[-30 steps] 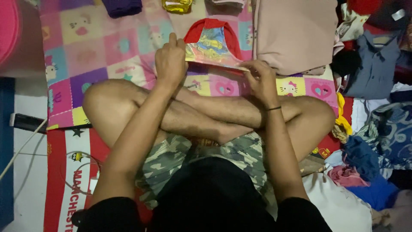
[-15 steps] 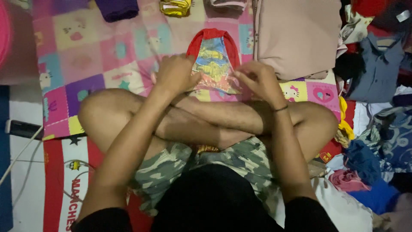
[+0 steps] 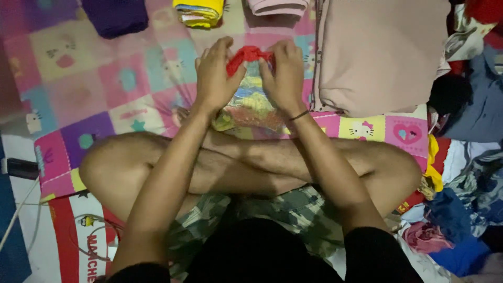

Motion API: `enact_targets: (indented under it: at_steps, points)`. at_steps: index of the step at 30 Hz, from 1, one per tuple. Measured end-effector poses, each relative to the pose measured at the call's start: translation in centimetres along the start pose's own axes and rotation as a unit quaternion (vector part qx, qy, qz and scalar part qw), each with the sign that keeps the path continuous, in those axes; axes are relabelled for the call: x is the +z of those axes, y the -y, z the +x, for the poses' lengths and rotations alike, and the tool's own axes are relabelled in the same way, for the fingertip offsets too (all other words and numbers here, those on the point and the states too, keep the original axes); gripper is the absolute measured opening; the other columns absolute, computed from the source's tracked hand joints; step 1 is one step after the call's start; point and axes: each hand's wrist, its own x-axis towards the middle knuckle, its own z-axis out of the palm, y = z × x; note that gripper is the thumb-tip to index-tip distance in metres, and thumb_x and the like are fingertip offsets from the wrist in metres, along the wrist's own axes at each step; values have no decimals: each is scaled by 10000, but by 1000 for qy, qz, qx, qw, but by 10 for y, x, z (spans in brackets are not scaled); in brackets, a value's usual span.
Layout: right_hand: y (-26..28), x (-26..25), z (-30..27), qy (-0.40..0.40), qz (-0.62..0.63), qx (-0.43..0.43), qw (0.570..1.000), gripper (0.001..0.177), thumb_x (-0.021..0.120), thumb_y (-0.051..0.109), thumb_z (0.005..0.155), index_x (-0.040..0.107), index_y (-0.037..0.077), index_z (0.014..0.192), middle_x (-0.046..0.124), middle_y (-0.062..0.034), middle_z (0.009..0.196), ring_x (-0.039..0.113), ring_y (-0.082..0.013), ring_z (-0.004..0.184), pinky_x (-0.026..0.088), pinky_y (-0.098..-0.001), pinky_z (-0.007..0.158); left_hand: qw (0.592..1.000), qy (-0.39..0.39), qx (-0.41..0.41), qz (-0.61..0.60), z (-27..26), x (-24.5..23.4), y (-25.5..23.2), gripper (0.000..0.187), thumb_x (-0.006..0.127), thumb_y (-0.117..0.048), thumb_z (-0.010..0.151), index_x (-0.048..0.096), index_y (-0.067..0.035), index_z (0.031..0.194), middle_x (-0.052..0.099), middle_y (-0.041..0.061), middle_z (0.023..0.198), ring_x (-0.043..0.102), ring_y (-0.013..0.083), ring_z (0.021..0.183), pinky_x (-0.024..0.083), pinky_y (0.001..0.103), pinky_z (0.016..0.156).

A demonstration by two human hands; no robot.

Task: The recorder is folding various items of laundry while sitting on a mat.

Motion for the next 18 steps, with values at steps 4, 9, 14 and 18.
enact_targets:
  at_steps: [4, 9, 14, 18]
  points:
    - [13, -26, 10, 31, 114, 61, 991, 176, 715, 156, 987, 652, 42, 1104, 643, -94, 1006, 588, -256, 887, 480, -386, 781, 995, 82, -61, 4, 9, 7, 10, 289, 727, -132, 890, 677, -70, 1167, 663, 74, 981, 578, 297, 973, 351, 463, 858]
    - [12, -59, 14, 78, 206, -91, 971, 64, 741, 23, 971, 702, 69, 993, 713, -43, 1030, 680, -165, 893, 554, -300, 738, 991, 73, -26, -106, 11, -25, -1, 114, 665, -46, 890, 709, -128, 956, 631, 39, 1018, 572, 221, 1049, 356, 380, 922]
    - [42, -94, -9, 217, 200, -146, 944, 122, 735, 32, 833, 692, 59, 945, 711, -85, 969, 684, -254, 892, 550, -371, 765, 967, 243, 53, 48, -3, -47, -16, 133, 738, -64, 737, 733, -165, 823, 659, 37, 973, 541, 250, 1019, 311, 458, 885]
    - [30, -66, -47, 342, 127, -140, 920, 134, 718, 99, 781, 690, 79, 911, 705, -119, 905, 677, -324, 852, 528, -427, 720, 875, 463, -19, 141, -20, -44, -18, 224, 822, -165, 634, 756, -176, 847, 667, 99, 1027, 528, 276, 1102, 327, 499, 922]
